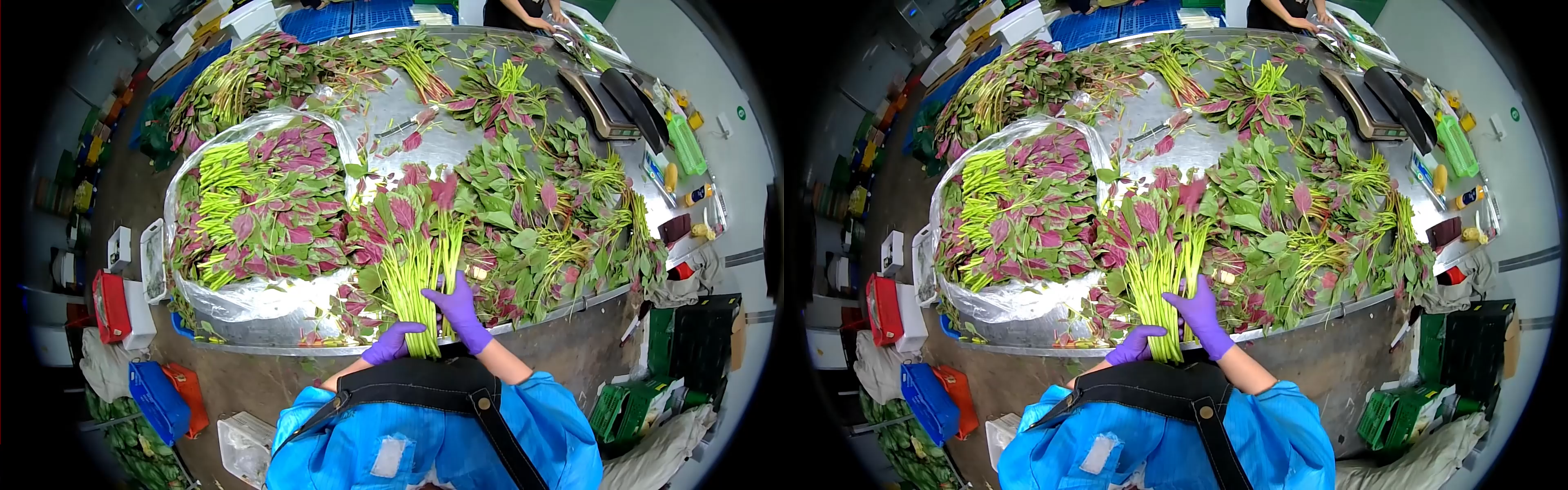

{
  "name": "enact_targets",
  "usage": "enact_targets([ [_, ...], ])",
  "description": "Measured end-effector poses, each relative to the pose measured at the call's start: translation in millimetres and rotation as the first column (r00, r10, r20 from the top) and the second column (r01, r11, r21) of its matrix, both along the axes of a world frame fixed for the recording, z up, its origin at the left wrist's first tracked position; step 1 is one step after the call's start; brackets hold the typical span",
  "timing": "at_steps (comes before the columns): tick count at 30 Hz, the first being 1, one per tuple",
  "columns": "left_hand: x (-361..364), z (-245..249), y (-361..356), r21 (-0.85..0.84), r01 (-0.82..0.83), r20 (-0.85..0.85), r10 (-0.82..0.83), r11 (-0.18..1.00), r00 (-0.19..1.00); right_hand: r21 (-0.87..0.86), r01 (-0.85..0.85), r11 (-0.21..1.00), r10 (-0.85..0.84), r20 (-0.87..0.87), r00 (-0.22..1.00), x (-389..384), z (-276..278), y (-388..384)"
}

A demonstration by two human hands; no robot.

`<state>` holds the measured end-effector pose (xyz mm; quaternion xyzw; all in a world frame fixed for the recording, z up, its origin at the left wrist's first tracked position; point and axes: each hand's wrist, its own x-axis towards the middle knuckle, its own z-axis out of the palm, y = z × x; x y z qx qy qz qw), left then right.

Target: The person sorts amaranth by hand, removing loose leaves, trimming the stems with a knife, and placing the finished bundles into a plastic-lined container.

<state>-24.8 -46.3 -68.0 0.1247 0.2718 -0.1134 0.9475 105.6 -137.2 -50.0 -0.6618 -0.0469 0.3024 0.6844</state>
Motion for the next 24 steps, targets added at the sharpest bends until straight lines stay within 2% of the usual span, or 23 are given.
enact_targets([
  [2,-4,0,1,-0.111,-0.026,0.092,0.036,0.993,0.995,-0.064,-0.124,0.99,0.127,0.054,0.99,0,3,4],
  [3,-3,2,2,-0.108,-0.026,0.092,0.036,0.994,0.995,0.043,-0.084,0.996,0.088,-0.114,0.99,2,21,4],
  [5,-2,6,0,-0.122,-0.109,0.127,0.124,0.987,0.984,0.088,-0.05,0.995,0.071,-0.248,0.966,7,7,-7],
  [6,-3,4,2,-0.187,-0.066,0.208,0.105,0.98,0.972,0.113,-0.056,0.992,0.087,-0.285,0.954,7,10,-11],
  [7,-4,3,3,-0.189,-0.066,0.208,0.106,0.98,0.972,0.111,-0.056,0.992,0.086,-0.285,0.955,6,10,-12],
  [9,-3,2,3,-0.097,-0.074,0.18,0.091,0.993,0.979,0.142,0.001,0.99,0.048,-0.338,0.94,2,11,-15],
  [10,-1,3,3,-0.054,-0.074,0.2,0.084,0.996,0.976,0.13,-0.01,0.991,0.052,-0.322,0.945,2,12,-16],
  [15,0,0,3,-0.093,-0.035,0.197,0.053,0.995,0.979,-0.008,-0.071,0.997,0.067,-0.228,0.971,5,5,-19],
  [17,0,2,4,-0.109,-0.03,0.199,0.051,0.994,0.979,-0.179,-0.169,0.969,0.189,0.096,0.977,5,-12,-21],
  [19,-1,3,7,-0.05,0.028,0.115,-0.022,0.998,0.993,-0.154,-0.152,0.976,0.169,0.099,0.981,6,-1,-16],
  [21,-2,-3,6,-0.049,0.024,0.116,-0.018,0.999,0.993,-0.024,-0.198,0.98,0.188,-0.223,0.956,10,18,-13],
  [22,-2,-6,4,-0.049,0.024,0.121,-0.018,0.999,0.992,-0.078,-0.24,0.968,0.223,-0.187,0.957,10,24,-13],
  [24,-2,-10,2,-0.05,0.026,0.125,-0.02,0.998,0.992,-0.072,-0.262,0.962,0.242,-0.21,0.947,9,28,-11],
])
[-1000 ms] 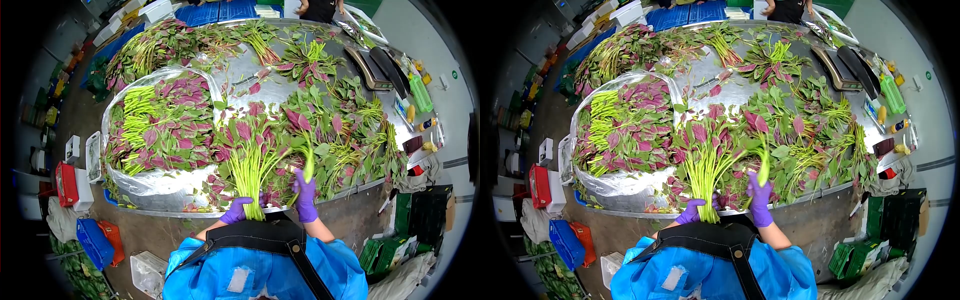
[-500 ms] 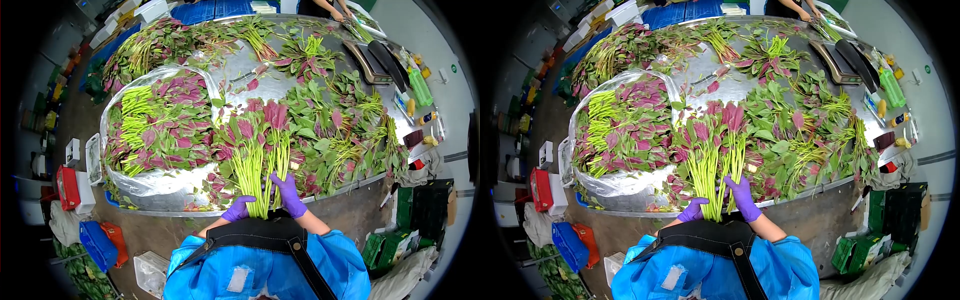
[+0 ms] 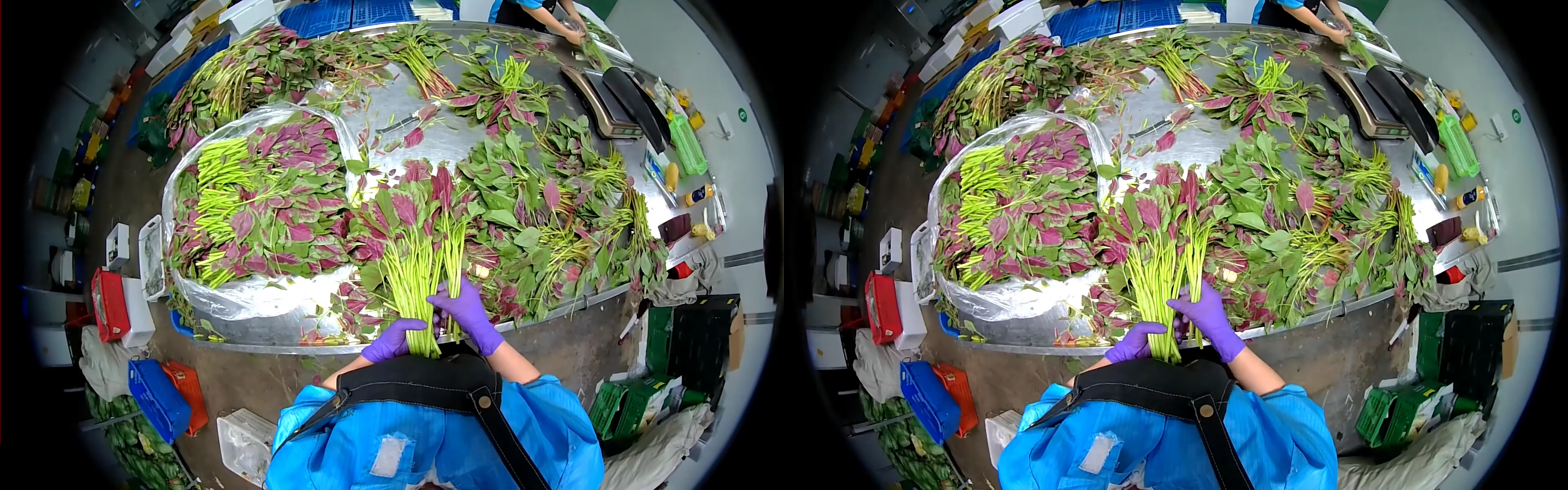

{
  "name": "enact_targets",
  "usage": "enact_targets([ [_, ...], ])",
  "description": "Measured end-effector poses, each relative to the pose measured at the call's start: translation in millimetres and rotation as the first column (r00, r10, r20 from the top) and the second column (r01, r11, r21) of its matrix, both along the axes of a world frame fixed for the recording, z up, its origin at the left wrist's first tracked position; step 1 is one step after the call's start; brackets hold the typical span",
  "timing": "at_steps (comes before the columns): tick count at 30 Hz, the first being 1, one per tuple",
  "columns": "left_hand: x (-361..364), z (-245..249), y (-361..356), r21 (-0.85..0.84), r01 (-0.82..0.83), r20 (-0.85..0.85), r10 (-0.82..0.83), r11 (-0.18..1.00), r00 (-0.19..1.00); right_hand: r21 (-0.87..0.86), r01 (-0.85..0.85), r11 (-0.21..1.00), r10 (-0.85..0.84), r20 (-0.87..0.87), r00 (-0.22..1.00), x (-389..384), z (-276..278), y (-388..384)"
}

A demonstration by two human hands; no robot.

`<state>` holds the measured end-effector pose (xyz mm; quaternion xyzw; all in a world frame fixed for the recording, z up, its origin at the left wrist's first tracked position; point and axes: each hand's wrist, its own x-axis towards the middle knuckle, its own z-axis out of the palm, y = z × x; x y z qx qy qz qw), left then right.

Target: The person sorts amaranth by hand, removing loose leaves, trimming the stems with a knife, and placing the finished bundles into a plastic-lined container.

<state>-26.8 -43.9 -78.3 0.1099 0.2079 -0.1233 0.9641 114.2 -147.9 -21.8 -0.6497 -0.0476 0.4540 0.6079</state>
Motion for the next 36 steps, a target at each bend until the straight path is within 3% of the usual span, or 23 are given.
enact_targets([
  [5,7,28,1,0.038,0.018,-0.073,-0.015,0.999,0.997,0.115,0.002,0.993,0.002,-0.041,0.999,0,-11,-2],
  [7,7,25,-1,0.061,0.024,-0.082,-0.019,0.998,0.996,-0.022,-0.049,0.999,0.051,0.124,0.991,2,1,0],
  [11,11,47,0,0.153,0.08,-0.147,-0.058,0.985,0.988,-0.036,-0.094,0.995,0.101,0.334,0.937,1,-15,-4],
  [14,11,39,-2,0.162,0.071,-0.136,-0.049,0.984,0.99,0.007,-0.069,0.998,0.065,0.255,0.965,1,-12,-5],
  [16,17,46,-6,0.213,0.014,-0.113,0.011,0.977,0.993,0.045,-0.009,0.999,0.008,0.014,1.0,1,-9,-6],
  [18,18,57,-6,0.261,-0.045,-0.088,0.071,0.964,0.994,0.029,-0.015,0.999,0.016,-0.015,1.0,2,-4,-4],
  [20,17,67,-3,0.232,0.034,-0.173,0.007,0.972,0.985,0.012,-0.023,1.0,0.023,-0.042,0.999,2,1,-2],
  [22,14,58,-5,0.229,0.039,-0.198,0.008,0.973,0.98,-0.025,-0.125,0.992,0.127,0.101,0.987,-2,5,0],
  [25,17,62,-5,0.193,0.025,-0.163,0.007,0.981,0.987,0.049,-0.128,0.991,0.123,0.099,0.987,1,-6,-3],
  [27,14,63,-3,0.156,0.003,-0.108,0.014,0.988,0.994,0.044,-0.067,0.997,0.072,-0.102,0.992,10,9,-6],
  [29,9,51,1,0.186,0.094,-0.301,-0.035,0.978,0.953,0.072,-0.002,0.997,0.005,-0.049,0.999,23,9,-21],
  [30,7,37,0,0.188,0.088,-0.299,-0.028,0.978,0.954,0.057,0.053,0.997,-0.05,-0.053,0.997,32,30,-28],
  [32,2,10,-2,-0.001,-0.11,0.056,0.11,0.994,0.992,0.087,0.148,0.985,-0.144,-0.049,0.988,50,80,-48],
  [33,0,13,-2,0.0,-0.112,0.053,0.112,0.994,0.992,0.126,0.195,0.973,-0.19,-0.049,0.981,56,90,-60],
  [35,3,19,0,-0.294,-0.216,0.225,0.287,0.931,0.931,-0.195,0.176,0.965,-0.112,0.303,0.946,68,83,-72],
  [36,3,18,2,-0.327,-0.209,0.244,0.295,0.922,0.924,-0.173,0.257,0.951,-0.003,0.824,0.566,73,41,-81],
])
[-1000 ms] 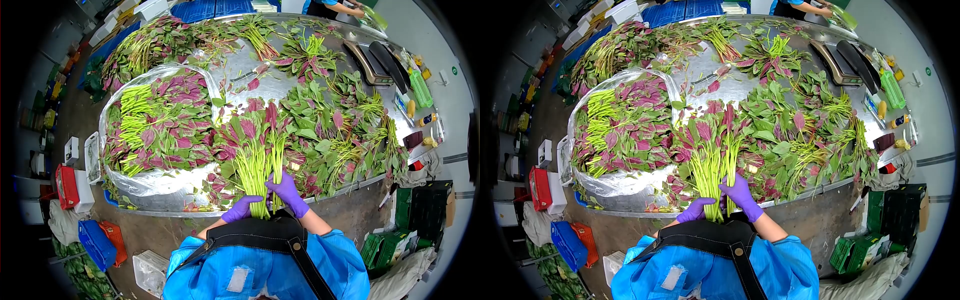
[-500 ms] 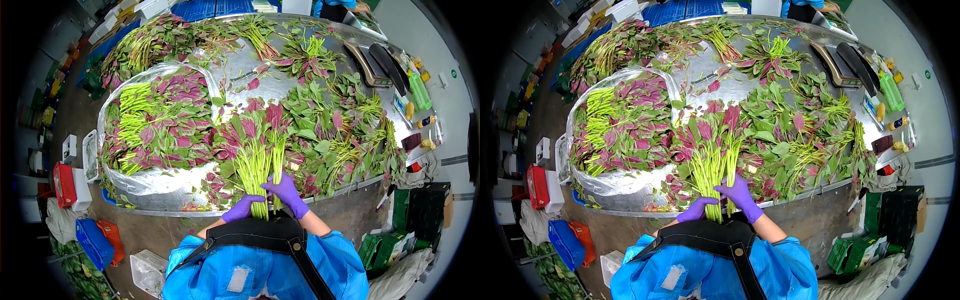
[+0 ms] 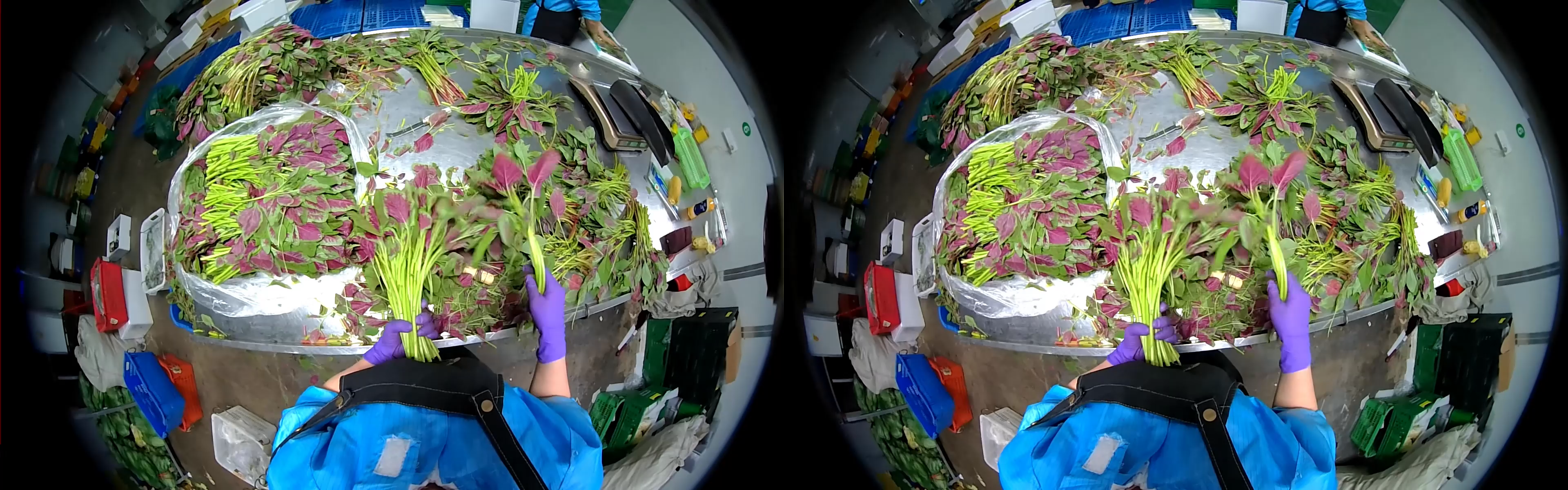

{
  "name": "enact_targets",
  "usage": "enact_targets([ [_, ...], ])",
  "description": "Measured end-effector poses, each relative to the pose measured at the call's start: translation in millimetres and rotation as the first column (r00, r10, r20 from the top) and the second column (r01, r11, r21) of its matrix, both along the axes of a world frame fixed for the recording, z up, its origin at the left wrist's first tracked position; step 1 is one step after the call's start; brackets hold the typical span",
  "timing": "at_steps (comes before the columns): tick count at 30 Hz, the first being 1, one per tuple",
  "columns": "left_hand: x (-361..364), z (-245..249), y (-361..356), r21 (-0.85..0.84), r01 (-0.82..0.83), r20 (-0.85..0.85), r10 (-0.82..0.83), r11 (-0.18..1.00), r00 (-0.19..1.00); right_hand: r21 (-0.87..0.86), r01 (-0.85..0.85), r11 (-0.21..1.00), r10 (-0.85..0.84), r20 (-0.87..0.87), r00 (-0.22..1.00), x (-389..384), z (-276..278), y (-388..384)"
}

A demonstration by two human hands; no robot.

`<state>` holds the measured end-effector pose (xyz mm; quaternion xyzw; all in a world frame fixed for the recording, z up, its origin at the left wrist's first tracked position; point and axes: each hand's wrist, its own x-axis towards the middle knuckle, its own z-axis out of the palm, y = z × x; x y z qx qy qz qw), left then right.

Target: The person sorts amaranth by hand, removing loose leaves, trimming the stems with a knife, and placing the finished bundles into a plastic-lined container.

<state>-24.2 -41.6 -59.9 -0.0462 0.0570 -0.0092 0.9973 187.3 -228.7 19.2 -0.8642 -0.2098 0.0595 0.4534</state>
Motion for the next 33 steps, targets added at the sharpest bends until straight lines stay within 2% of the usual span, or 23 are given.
enact_targets([
  [1,1,1,2,0.002,0.006,0.004,-0.006,1.0,1.0,0.002,0.006,1.0,-0.006,0.004,1.0,-5,-14,1],
  [3,5,3,4,0.105,0.026,-0.092,-0.016,0.994,0.996,0.107,-0.037,0.994,0.045,-0.073,0.996,-22,-25,20],
  [4,5,-4,3,0.149,0.053,-0.152,-0.03,0.987,0.988,0.112,-0.019,0.993,0.065,-0.42,0.905,-36,-10,40],
  [5,4,-5,5,0.237,0.141,-0.252,-0.079,0.961,0.964,0.112,0.001,0.994,0.08,-0.714,0.696,-52,5,59],
  [7,12,32,4,0.408,0.263,-0.39,-0.094,0.874,0.916,0.219,0.005,0.976,0.194,-0.877,0.439,-78,-31,76],
  [11,-7,33,17,0.313,0.353,-0.473,-0.178,0.882,0.863,0.27,-0.012,0.963,0.251,-0.874,0.417,-77,-40,71],
  [13,-17,28,21,0.275,0.306,-0.414,-0.175,0.911,0.893,0.301,-0.068,0.951,0.294,-0.816,0.498,-66,-44,61],
  [14,-16,26,20,0.302,0.274,-0.38,-0.149,0.913,0.913,0.3,-0.069,0.952,0.293,-0.818,0.495,-68,-45,61],
  [17,-12,27,17,0.257,0.285,-0.392,-0.169,0.923,0.904,0.421,0.193,0.886,0.38,-0.9,0.215,-74,-45,61],
  [18,-9,30,12,0.274,0.273,-0.462,-0.123,0.922,0.878,0.482,0.203,0.852,0.459,-0.876,0.152,-78,-45,61],
  [19,-7,34,11,0.275,0.273,-0.46,-0.123,0.922,0.879,0.521,0.132,0.843,0.488,-0.845,0.22,-85,-53,62],
  [21,-5,42,10,0.328,0.401,-0.582,-0.152,0.855,0.799,0.526,0.068,0.848,0.496,-0.831,0.252,-93,-51,62],
  [22,-5,34,6,0.443,0.388,-0.59,-0.063,0.808,0.805,0.516,0.022,0.856,0.484,-0.817,0.312,-93,-39,64],
  [25,-2,34,5,0.479,0.363,-0.564,-0.037,0.799,0.825,0.51,0.031,0.86,0.479,-0.827,0.294,-91,-35,60],
  [26,-5,25,6,0.482,0.362,-0.562,-0.036,0.798,0.827,0.564,0.116,0.818,0.533,-0.818,0.217,-89,-28,58],
  [27,-11,8,8,0.483,0.291,-0.505,-0.009,0.826,0.863,0.487,0.115,0.866,0.437,-0.847,0.302,-83,-12,56],
  [28,-15,-1,10,0.476,0.22,-0.448,0.02,0.851,0.894,0.451,0.166,0.877,0.387,-0.868,0.311,-73,9,50],
  [29,-15,13,12,0.399,0.146,-0.399,0.028,0.905,0.917,0.411,0.217,0.885,0.335,-0.888,0.315,-61,24,41],
  [31,-20,9,19,0.233,-0.018,-0.204,0.067,0.972,0.977,0.589,0.199,0.783,0.5,-0.787,0.361,-30,28,7],
  [33,-21,15,26,0.235,-0.062,-0.174,0.105,0.97,0.979,0.819,0.101,0.565,0.804,-0.574,0.158,10,-4,-30],
])
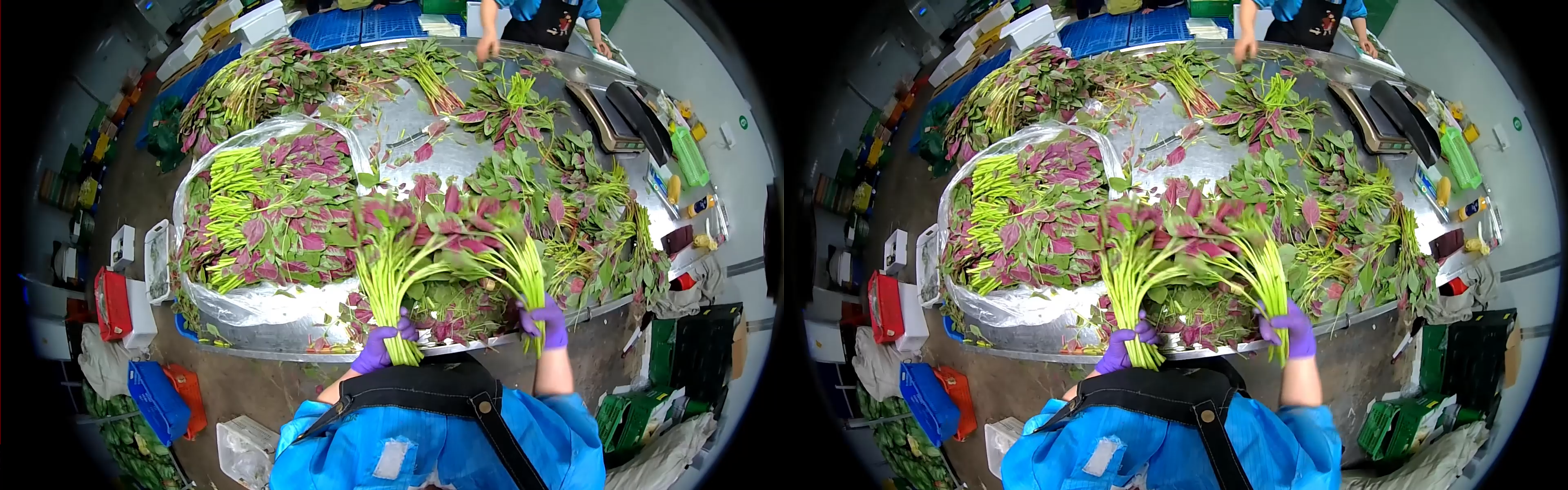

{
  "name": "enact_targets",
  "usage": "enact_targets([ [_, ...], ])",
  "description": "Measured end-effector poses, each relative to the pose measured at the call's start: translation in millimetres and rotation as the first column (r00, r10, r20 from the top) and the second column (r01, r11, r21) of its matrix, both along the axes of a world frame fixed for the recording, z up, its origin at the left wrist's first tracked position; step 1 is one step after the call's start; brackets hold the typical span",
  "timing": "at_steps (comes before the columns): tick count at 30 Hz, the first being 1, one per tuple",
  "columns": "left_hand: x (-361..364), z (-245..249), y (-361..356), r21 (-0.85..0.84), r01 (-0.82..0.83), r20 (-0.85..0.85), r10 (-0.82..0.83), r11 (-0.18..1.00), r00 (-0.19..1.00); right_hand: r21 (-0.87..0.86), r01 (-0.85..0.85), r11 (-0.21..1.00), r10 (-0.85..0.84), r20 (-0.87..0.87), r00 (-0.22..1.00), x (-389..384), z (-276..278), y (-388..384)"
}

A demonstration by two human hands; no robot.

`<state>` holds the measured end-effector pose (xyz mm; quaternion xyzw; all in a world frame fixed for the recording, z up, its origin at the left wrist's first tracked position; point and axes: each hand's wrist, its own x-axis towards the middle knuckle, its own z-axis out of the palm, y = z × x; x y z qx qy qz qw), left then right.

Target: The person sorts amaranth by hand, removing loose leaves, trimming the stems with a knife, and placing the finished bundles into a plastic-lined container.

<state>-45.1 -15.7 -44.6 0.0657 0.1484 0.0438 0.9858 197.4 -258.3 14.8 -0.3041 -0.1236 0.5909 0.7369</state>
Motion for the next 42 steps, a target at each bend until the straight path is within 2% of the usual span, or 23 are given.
enact_targets([
  [1,0,0,1,0.006,-0.027,0.043,0.027,1.0,0.999,-0.424,0.001,0.906,0.136,0.293,0.946,9,-14,10],
  [2,2,0,1,0.01,-0.06,0.095,0.059,0.998,0.994,-0.748,0.138,0.649,0.376,0.473,0.797,21,-19,22],
  [4,7,-1,5,0.046,-0.067,0.144,0.06,0.997,0.988,-0.52,0.18,0.835,0.145,0.522,0.841,24,58,33],
  [6,7,-8,2,0.068,-0.103,0.085,0.097,0.992,0.992,-0.306,0.107,0.946,0.042,0.443,0.895,36,61,28],
  [7,0,0,-5,0.078,-0.088,0.032,0.086,0.993,0.996,-0.5,0.179,0.847,0.169,0.573,0.802,39,48,47],
  [8,13,8,0,0.109,-0.086,0.023,0.084,0.99,0.996,-0.491,0.189,0.851,0.16,0.584,0.796,32,51,51],
  [10,18,7,5,0.107,-0.093,0.166,0.074,0.99,0.983,-0.378,0.323,0.868,-0.062,0.562,0.825,31,67,61],
  [12,17,5,3,0.131,-0.089,0.116,0.073,0.987,0.991,-0.33,0.386,0.861,-0.139,0.577,0.805,16,69,72],
  [14,22,13,3,0.203,-0.017,0.037,0.009,0.979,0.999,-0.44,0.298,0.847,-0.021,0.534,0.845,-6,57,89],
  [16,24,23,4,0.284,0.165,-0.21,-0.107,0.945,0.972,-0.504,0.155,0.849,0.037,0.351,0.936,-43,39,108],
  [18,25,29,-3,0.184,0.23,-0.131,-0.208,0.956,0.969,-0.437,0.014,0.899,0.06,0.155,0.986,-78,-13,115],
  [20,14,31,-4,0.163,0.347,-0.334,-0.279,0.924,0.9,-0.491,0.002,0.871,0.043,0.08,0.996,-97,-54,103],
  [21,13,34,-3,0.16,0.345,-0.341,-0.276,0.925,0.899,-0.492,0.021,0.87,0.098,0.215,0.972,-101,-52,104],
  [25,8,28,-2,0.085,0.388,-0.37,-0.333,0.918,0.867,-0.341,0.096,0.935,-0.02,0.22,0.975,-109,-54,110],
  [28,11,29,-1,0.116,0.399,-0.367,-0.334,0.91,0.868,-0.4,-0.048,0.915,0.15,0.229,0.962,-91,-54,104],
  [30,12,24,-3,0.149,0.278,-0.218,-0.242,0.949,0.945,-0.428,0.006,0.904,0.064,0.148,0.987,-82,-45,95],
  [32,10,19,-5,0.034,0.24,-0.182,-0.23,0.97,0.956,-0.46,-0.009,0.888,0.099,0.172,0.98,-69,-38,88],
  [35,0,2,-3,0.002,0.212,-0.247,-0.205,0.977,0.947,-0.439,0.118,0.891,0.034,0.323,0.946,-49,45,78],
  [36,-1,6,-3,-0.006,0.166,-0.232,-0.163,0.986,0.959,-0.442,0.136,0.886,-0.004,0.288,0.958,-40,60,66],
  [38,-3,-6,-3,0.008,0.118,-0.188,-0.115,0.993,0.975,-0.004,0.062,0.998,-0.061,0.114,0.992,-12,61,40],
  [40,-3,-6,-7,0.016,0.105,-0.177,-0.1,0.994,0.979,-0.506,-0.002,0.863,0.28,0.473,0.835,15,26,42],
  [41,1,-6,-6,0.034,0.078,-0.161,-0.072,0.996,0.984,-0.764,0.073,0.641,0.558,0.529,0.639,29,10,37],
  [42,5,-7,-2,0.044,0.081,-0.138,-0.074,0.996,0.988,-0.757,0.093,0.646,0.552,0.549,0.627,32,31,35],
])
